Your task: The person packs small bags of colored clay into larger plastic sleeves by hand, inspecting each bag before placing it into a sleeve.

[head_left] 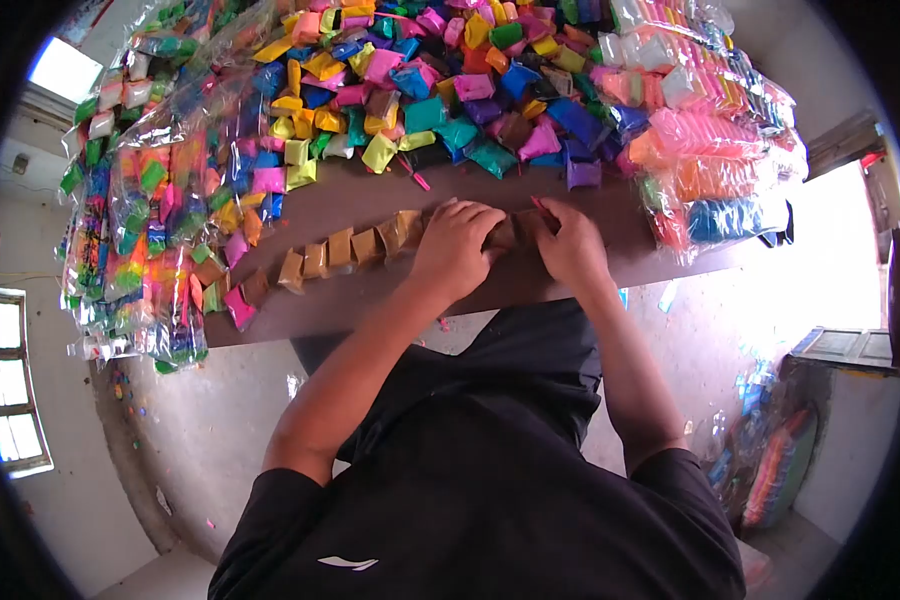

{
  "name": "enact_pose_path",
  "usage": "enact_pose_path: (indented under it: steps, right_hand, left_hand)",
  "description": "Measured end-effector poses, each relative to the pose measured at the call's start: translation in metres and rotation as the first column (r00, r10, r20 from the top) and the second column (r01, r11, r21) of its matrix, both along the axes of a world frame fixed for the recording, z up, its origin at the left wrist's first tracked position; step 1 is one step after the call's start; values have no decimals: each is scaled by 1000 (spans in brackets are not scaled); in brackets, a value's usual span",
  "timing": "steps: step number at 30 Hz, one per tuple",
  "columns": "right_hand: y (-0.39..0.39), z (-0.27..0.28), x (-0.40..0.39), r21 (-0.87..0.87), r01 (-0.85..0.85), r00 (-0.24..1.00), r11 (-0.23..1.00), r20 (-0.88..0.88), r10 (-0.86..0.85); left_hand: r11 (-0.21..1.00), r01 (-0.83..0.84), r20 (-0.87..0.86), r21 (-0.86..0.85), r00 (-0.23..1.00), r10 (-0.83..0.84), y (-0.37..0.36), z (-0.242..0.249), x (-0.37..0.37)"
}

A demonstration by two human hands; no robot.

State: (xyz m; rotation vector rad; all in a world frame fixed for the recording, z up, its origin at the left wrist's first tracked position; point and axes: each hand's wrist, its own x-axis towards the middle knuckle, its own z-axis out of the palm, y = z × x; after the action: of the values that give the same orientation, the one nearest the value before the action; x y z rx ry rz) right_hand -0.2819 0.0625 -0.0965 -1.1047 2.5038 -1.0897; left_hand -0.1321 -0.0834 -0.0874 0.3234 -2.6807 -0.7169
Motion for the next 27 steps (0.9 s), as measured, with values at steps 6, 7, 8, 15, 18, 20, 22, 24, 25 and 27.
enact_pose_path:
  steps: [6,7,8,15,18,20,22,24,25,27]
  right_hand:
    - [-1,9,-5,-43,21,997,999,76,-18]
    - [-1,9,-3,-41,19,997,999,76,-16]
    - [0,9,0,-9,7,997,1000,75,-6]
    - [4,-8,-9,-118,123,990,985,78,-114]
    - [9,-15,-18,-121,125,991,985,-22,-128]
    - [13,-6,-23,-107,140,990,984,-14,-142]
    - [16,-6,-25,-151,149,985,977,-61,-160]
    - [18,-5,-21,-115,117,991,987,-50,-123]
    - [17,-1,-19,-65,89,995,994,-34,-92]
    - [17,3,-16,-107,84,991,991,-98,-95]
  left_hand:
    - [950,-106,77,-293,988,134,-5,21,30]
    - [940,-141,99,-312,979,179,-7,22,36]
    - [940,-141,98,-312,979,180,-9,21,43]
    - [928,-150,101,-340,976,195,-10,-6,50]
    - [935,-118,93,-334,983,157,-5,0,42]
    - [942,-90,131,-323,982,138,-4,2,42]
    - [932,-114,109,-343,981,160,-5,6,41]
    - [922,-114,120,-370,978,170,-7,3,43]
    - [917,-122,111,-380,978,177,-7,3,43]
    - [935,-94,166,-343,973,159,-7,6,43]
